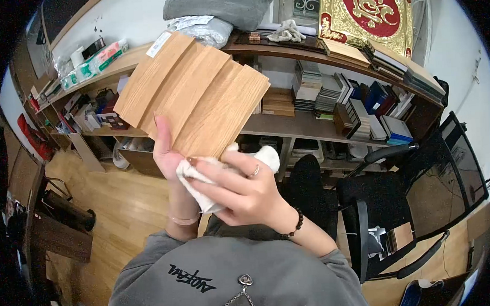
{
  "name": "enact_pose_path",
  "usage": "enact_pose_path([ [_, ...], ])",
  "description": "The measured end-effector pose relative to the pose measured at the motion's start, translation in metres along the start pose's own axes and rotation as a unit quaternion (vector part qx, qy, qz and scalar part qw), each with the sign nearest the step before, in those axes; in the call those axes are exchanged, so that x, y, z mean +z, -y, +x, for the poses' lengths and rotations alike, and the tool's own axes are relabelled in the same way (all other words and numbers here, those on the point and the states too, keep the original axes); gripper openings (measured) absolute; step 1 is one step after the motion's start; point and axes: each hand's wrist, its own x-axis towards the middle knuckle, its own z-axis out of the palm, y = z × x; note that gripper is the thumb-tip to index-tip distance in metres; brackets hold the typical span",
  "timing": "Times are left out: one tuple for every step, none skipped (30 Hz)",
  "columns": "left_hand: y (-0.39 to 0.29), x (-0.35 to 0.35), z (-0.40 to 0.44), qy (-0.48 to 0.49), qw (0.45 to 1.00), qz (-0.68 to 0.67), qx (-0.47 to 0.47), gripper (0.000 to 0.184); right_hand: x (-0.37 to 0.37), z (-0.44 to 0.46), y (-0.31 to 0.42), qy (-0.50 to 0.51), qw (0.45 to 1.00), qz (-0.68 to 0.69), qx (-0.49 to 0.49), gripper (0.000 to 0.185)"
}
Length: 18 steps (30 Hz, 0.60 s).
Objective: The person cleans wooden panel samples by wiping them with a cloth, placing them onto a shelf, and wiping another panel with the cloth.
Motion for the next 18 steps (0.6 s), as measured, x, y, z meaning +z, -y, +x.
enact_pose_path([
  [-0.001, 0.000, 0.001, 0.000, 1.000, 0.004, -0.001, 0.055, -0.001, 0.003, 0.005, 0.003, 1.000, 0.009, -0.020, 0.034],
  [-0.001, 0.001, 0.001, -0.014, 0.999, 0.028, 0.016, 0.056, 0.000, 0.005, 0.009, 0.006, 0.999, 0.016, -0.040, 0.034],
  [0.000, 0.001, 0.001, -0.029, 0.998, 0.051, 0.034, 0.056, -0.001, 0.010, -0.002, -0.026, 0.999, -0.022, -0.021, 0.035],
  [0.001, 0.002, 0.000, -0.045, 0.995, 0.071, 0.054, 0.057, -0.004, 0.017, -0.020, -0.056, 0.997, -0.060, -0.003, 0.036],
  [0.002, 0.003, 0.000, -0.046, 0.995, 0.071, 0.056, 0.057, -0.008, 0.021, -0.030, -0.055, 0.997, -0.059, -0.004, 0.036],
  [0.002, 0.005, -0.001, -0.044, 0.994, 0.084, 0.051, 0.057, -0.012, 0.025, -0.040, -0.105, 0.989, -0.101, 0.038, 0.036],
  [0.003, 0.006, -0.002, -0.041, 0.993, 0.098, 0.047, 0.057, -0.014, 0.027, -0.043, -0.156, 0.974, -0.143, 0.079, 0.037],
  [0.004, 0.007, -0.003, -0.039, 0.992, 0.111, 0.042, 0.057, -0.012, 0.024, -0.037, -0.154, 0.975, -0.143, 0.079, 0.037],
  [0.005, 0.007, -0.003, -0.040, 0.992, 0.110, 0.043, 0.057, -0.011, 0.020, -0.023, -0.105, 0.989, -0.098, 0.043, 0.037],
  [0.007, 0.008, -0.004, -0.031, 0.989, 0.139, 0.046, 0.057, -0.010, 0.015, -0.008, -0.056, 0.997, -0.052, 0.008, 0.037],
  [0.008, 0.008, -0.006, -0.023, 0.984, 0.170, 0.048, 0.057, -0.010, 0.014, 0.000, -0.006, 1.000, -0.006, -0.027, 0.037],
  [0.008, 0.008, -0.008, -0.014, 0.978, 0.200, 0.049, 0.057, -0.014, 0.017, -0.003, -0.006, 1.000, -0.004, -0.025, 0.037],
  [0.008, 0.006, -0.011, -0.017, 0.978, 0.201, 0.046, 0.057, -0.019, 0.022, -0.011, -0.030, 0.999, -0.032, 0.008, 0.036],
  [0.009, 0.003, -0.014, -0.009, 0.981, 0.190, 0.035, 0.056, -0.024, 0.027, -0.020, -0.054, 0.996, -0.059, 0.042, 0.035],
  [0.010, 0.000, -0.016, 0.001, 0.984, 0.179, 0.024, 0.055, -0.027, 0.032, -0.027, -0.079, 0.990, -0.088, 0.074, 0.034],
  [0.012, -0.001, -0.017, 0.012, 0.986, 0.166, 0.013, 0.054, -0.028, 0.035, -0.033, -0.079, 0.990, -0.090, 0.076, 0.034],
  [0.013, 0.000, -0.018, 0.014, 0.986, 0.165, 0.012, 0.054, -0.030, 0.040, -0.039, -0.083, 0.984, -0.114, 0.106, 0.033],
  [0.015, 0.001, -0.020, 0.007, 0.982, 0.186, 0.008, 0.054, -0.032, 0.045, -0.045, -0.088, 0.977, -0.138, 0.135, 0.033],
])
